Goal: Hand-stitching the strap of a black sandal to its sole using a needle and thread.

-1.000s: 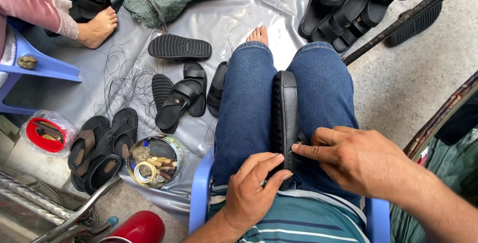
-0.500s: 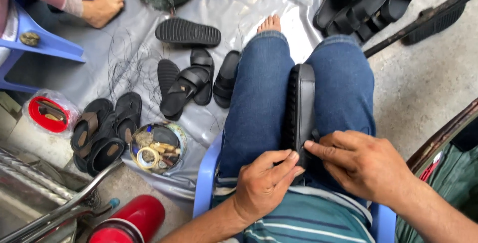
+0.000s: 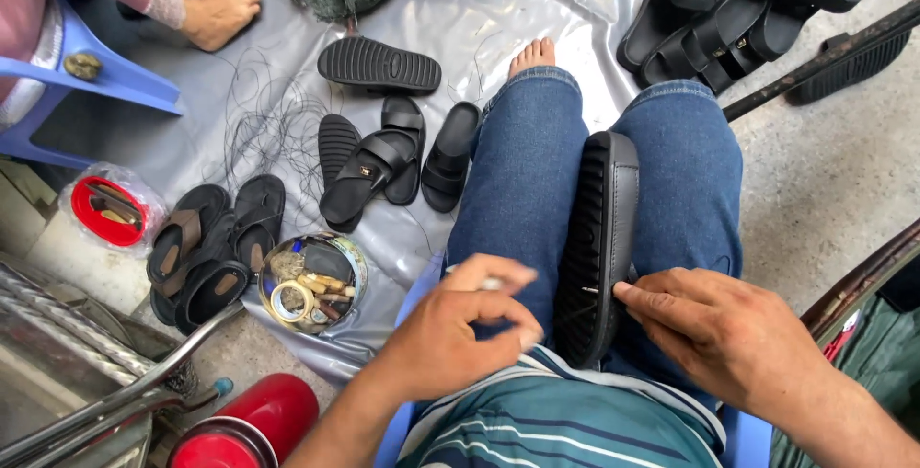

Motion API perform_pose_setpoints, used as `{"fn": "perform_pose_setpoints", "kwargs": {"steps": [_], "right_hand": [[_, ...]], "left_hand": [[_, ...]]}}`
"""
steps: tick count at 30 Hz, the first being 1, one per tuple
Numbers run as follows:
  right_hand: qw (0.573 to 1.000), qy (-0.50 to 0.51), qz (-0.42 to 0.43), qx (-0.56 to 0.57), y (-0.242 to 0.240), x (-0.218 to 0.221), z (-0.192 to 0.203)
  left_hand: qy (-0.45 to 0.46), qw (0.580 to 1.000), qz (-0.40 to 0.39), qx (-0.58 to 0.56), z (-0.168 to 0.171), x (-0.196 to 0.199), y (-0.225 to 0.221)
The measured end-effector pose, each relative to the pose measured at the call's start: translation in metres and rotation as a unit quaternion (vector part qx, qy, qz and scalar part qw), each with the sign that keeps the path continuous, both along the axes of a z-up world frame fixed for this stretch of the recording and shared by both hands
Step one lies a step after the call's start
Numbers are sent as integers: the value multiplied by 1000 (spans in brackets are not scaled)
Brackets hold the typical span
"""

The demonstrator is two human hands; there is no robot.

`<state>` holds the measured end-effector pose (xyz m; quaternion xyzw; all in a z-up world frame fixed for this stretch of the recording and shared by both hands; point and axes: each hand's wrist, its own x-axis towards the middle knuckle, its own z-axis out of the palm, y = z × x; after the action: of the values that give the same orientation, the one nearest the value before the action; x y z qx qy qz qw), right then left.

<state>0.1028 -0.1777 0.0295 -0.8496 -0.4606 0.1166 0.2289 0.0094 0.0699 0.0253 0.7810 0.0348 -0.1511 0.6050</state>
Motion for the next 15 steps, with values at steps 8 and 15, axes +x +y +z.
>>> {"fn": "perform_pose_setpoints", "kwargs": {"steps": [8, 15], "right_hand": [[1000, 9, 3, -12, 1, 0, 0], [999, 17, 10, -47, -4, -6, -4]], "left_hand": [[-59, 995, -17, -73, -9, 18, -35], [-35, 969, -141, 198, 29, 30, -40]]}}
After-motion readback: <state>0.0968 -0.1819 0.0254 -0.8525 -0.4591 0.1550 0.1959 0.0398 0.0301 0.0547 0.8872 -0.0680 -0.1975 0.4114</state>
